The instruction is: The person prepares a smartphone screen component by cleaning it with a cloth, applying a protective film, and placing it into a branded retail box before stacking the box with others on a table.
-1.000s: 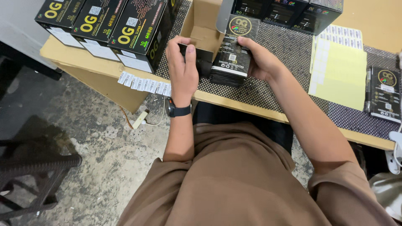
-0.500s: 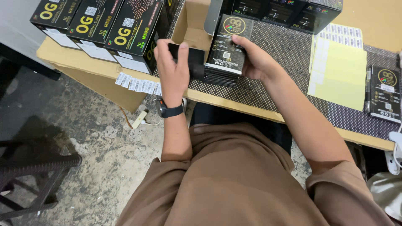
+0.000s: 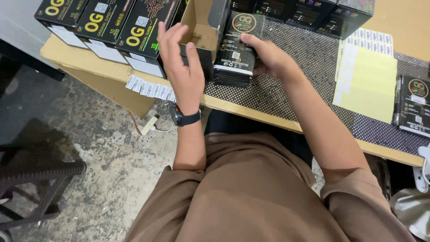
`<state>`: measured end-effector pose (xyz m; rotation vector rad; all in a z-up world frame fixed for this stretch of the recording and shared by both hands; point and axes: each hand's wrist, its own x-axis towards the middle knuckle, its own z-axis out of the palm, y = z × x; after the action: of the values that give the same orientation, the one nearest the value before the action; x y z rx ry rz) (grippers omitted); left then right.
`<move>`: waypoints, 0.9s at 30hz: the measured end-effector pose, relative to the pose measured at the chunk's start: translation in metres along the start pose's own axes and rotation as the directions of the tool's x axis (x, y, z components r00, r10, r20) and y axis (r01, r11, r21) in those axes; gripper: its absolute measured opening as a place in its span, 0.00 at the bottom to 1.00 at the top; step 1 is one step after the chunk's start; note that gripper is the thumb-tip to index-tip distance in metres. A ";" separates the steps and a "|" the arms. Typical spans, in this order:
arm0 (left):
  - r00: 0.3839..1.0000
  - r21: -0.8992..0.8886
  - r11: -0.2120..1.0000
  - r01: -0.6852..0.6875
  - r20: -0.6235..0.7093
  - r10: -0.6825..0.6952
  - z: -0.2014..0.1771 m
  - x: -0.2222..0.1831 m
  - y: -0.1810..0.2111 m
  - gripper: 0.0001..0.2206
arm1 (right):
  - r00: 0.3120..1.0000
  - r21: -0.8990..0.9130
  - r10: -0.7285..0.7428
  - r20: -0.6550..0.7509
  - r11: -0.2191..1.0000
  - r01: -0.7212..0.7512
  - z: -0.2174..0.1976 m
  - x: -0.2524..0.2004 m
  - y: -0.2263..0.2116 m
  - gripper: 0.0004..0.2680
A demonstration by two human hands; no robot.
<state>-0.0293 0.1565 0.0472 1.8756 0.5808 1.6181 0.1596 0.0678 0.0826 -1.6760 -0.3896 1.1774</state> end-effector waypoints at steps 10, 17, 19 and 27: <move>0.998 -0.029 0.998 0.054 0.018 -0.054 0.000 -0.017 -0.016 0.24 | 0.958 -0.534 -0.234 -0.164 0.838 0.113 0.008 -0.065 0.002 0.31; 0.989 0.010 0.997 0.072 0.130 -0.073 0.003 -0.008 -0.021 0.21 | 0.967 0.134 -0.119 -0.225 0.979 0.152 0.033 -0.050 0.044 0.38; 0.985 0.024 0.998 0.055 0.164 -0.058 0.000 -0.006 -0.029 0.22 | 0.966 0.177 -0.148 -0.213 0.966 0.187 0.034 -0.040 0.046 0.39; 0.960 -0.034 0.995 0.091 0.267 -0.079 -0.004 -0.001 -0.035 0.18 | 0.974 0.191 -0.150 -0.167 0.965 0.181 0.029 -0.026 0.052 0.39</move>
<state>-0.0317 0.1821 0.0230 1.9633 0.4961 1.2859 0.1090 0.0421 0.0507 -1.5109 -0.2965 0.9273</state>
